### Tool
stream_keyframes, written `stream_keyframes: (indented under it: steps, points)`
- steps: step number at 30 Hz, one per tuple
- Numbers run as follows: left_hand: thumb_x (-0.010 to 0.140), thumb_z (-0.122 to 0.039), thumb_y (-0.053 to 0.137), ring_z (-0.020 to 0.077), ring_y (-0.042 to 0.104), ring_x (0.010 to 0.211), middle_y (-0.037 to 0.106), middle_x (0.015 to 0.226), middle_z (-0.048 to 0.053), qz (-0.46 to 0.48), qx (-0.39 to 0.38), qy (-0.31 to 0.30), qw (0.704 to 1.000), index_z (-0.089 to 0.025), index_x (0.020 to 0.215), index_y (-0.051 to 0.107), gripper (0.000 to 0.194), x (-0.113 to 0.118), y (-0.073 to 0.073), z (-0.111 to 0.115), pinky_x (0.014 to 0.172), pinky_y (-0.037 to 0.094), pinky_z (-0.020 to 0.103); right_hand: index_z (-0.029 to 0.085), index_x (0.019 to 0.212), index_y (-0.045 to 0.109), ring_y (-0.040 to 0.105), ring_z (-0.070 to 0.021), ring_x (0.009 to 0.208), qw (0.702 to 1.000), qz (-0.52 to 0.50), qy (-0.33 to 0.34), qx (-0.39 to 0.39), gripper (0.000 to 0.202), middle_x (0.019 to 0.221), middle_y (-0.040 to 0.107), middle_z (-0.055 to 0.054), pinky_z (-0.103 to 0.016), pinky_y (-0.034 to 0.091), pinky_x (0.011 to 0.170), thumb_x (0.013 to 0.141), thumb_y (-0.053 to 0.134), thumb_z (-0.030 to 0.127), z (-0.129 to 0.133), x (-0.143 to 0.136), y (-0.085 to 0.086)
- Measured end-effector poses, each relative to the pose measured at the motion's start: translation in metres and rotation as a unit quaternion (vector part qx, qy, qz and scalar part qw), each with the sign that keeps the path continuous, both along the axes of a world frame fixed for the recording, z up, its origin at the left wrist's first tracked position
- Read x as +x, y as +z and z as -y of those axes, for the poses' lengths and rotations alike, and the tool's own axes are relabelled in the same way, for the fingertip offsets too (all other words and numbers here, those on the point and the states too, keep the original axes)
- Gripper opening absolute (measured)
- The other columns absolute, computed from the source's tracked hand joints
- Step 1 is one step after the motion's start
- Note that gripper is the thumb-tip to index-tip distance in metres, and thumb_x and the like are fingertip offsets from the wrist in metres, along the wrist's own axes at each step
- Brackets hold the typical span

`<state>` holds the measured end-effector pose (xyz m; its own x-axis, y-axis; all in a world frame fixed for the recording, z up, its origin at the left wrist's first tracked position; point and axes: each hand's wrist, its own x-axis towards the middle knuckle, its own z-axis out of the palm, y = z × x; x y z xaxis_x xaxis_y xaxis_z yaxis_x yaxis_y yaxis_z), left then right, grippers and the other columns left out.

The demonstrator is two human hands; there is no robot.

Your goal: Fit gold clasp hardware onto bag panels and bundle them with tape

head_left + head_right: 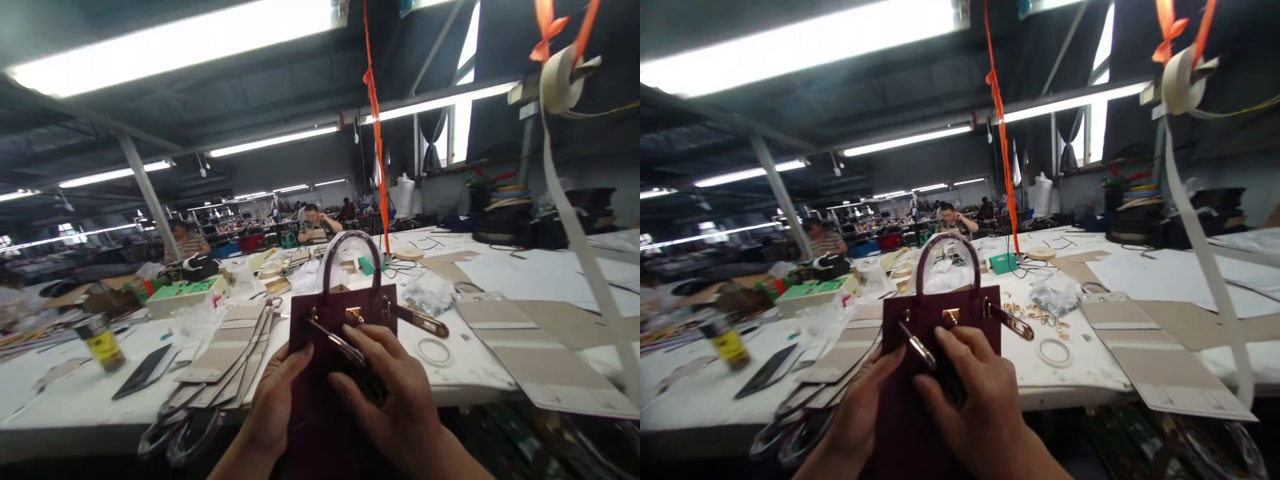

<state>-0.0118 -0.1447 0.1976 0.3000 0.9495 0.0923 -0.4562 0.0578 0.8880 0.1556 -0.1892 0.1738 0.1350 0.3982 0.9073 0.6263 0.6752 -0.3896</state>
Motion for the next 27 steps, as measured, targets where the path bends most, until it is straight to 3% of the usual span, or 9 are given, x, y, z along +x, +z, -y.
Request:
stream_keyframes:
  steps: [3, 6, 10, 13, 15, 18, 21, 25, 27]
  points:
    - [0.086, -0.067, 0.069, 0.0384, 0.064, 0.128, 0.077, 0.121, 0.011, 0.033, 0.073, -0.037, 0.996, -0.021, 0.124, 0.076, 0.06, 0.019, -0.006, 0.004, 0.109, 0.053, 0.051, 0.028, 0.141, 0.06, 0.074, -0.0307, 0.103, 1.0, -0.006, -0.004, -0.012, 0.059, 0.125, 0.07, -0.014, -0.04, 0.066, 0.079, 0.086, 0.077, 0.039, 0.003, -0.001, 0.011]
    - [0.089, -0.087, 0.04, 0.0376, 0.051, 0.143, 0.067, 0.142, 0.01, 0.031, 0.153, -0.072, 0.985, -0.027, 0.139, 0.067, 0.083, 0.039, -0.017, 0.01, 0.115, 0.047, 0.051, 0.029, 0.138, 0.063, 0.075, -0.0273, 0.084, 0.999, -0.02, 0.002, -0.047, 0.062, 0.116, 0.074, -0.011, -0.036, 0.064, 0.066, 0.08, 0.083, 0.041, 0.005, 0.001, 0.021]
    - [0.1, -0.075, 0.024, 0.0338, 0.039, 0.151, 0.052, 0.157, 0.007, -0.04, 0.253, -0.019, 0.967, -0.031, 0.149, 0.056, 0.074, 0.052, -0.035, 0.009, 0.121, 0.04, 0.05, 0.029, 0.138, 0.064, 0.074, -0.0202, 0.075, 0.994, -0.051, 0.042, -0.087, 0.057, 0.107, 0.078, -0.005, -0.029, 0.062, 0.064, 0.083, 0.079, 0.033, 0.004, 0.02, 0.035]
    - [0.103, -0.055, 0.05, 0.0337, 0.041, 0.149, 0.045, 0.16, 0.008, -0.125, 0.336, 0.091, 0.929, -0.031, 0.146, 0.056, 0.05, 0.044, -0.042, 0.0, 0.121, 0.039, 0.049, 0.025, 0.131, 0.071, 0.073, -0.0188, 0.073, 0.982, -0.046, 0.106, -0.149, 0.041, 0.09, 0.079, -0.003, -0.028, 0.061, 0.068, 0.091, 0.071, 0.032, 0.001, 0.051, 0.048]
    - [0.094, -0.04, 0.071, 0.0329, 0.045, 0.144, 0.046, 0.156, 0.009, -0.155, 0.353, 0.201, 0.9, -0.031, 0.143, 0.056, 0.052, 0.033, -0.043, -0.009, 0.12, 0.039, 0.047, 0.021, 0.118, 0.078, 0.071, -0.0186, 0.067, 0.965, -0.035, 0.141, -0.221, 0.031, 0.078, 0.076, -0.002, -0.026, 0.058, 0.06, 0.091, 0.071, 0.036, -0.003, 0.073, 0.057]
    - [0.084, -0.035, 0.082, 0.0292, 0.053, 0.134, 0.055, 0.144, 0.01, -0.122, 0.307, 0.262, 0.907, -0.029, 0.141, 0.054, 0.063, 0.012, -0.043, -0.028, 0.114, 0.043, 0.043, 0.02, 0.097, 0.083, 0.07, -0.0194, 0.065, 0.926, -0.01, 0.192, -0.325, 0.021, 0.079, 0.076, -0.004, -0.024, 0.053, 0.05, 0.086, 0.076, 0.037, -0.021, 0.096, 0.065]
    - [0.083, -0.041, 0.082, 0.0255, 0.06, 0.122, 0.063, 0.133, 0.01, -0.06, 0.174, 0.145, 0.972, -0.024, 0.142, 0.054, 0.068, -0.006, -0.06, -0.053, 0.102, 0.051, 0.037, 0.02, 0.092, 0.084, 0.073, -0.0224, 0.072, 0.875, 0.026, 0.256, -0.409, 0.018, 0.085, 0.078, -0.006, -0.026, 0.056, 0.055, 0.083, 0.078, 0.034, -0.052, 0.104, 0.055]
    - [0.079, -0.042, 0.086, 0.0168, 0.066, 0.105, 0.067, 0.119, 0.005, 0.037, -0.021, 0.185, 0.982, -0.022, 0.126, 0.062, 0.055, -0.025, -0.122, -0.073, 0.087, 0.053, 0.026, 0.019, 0.098, 0.085, 0.073, -0.0225, 0.08, 0.783, 0.054, 0.315, -0.533, 0.023, 0.092, 0.08, -0.006, -0.029, 0.059, 0.069, 0.081, 0.078, 0.034, -0.096, 0.102, 0.011]
    - [0.082, -0.05, 0.082, 0.0199, 0.069, 0.104, 0.069, 0.119, 0.008, 0.065, -0.112, 0.119, 0.984, -0.021, 0.121, 0.065, 0.052, -0.029, -0.159, -0.071, 0.087, 0.055, 0.031, 0.018, 0.094, 0.084, 0.073, -0.0227, 0.082, 0.731, 0.052, 0.328, -0.596, 0.025, 0.092, 0.08, -0.005, -0.03, 0.059, 0.073, 0.079, 0.078, 0.037, -0.116, 0.1, -0.02]
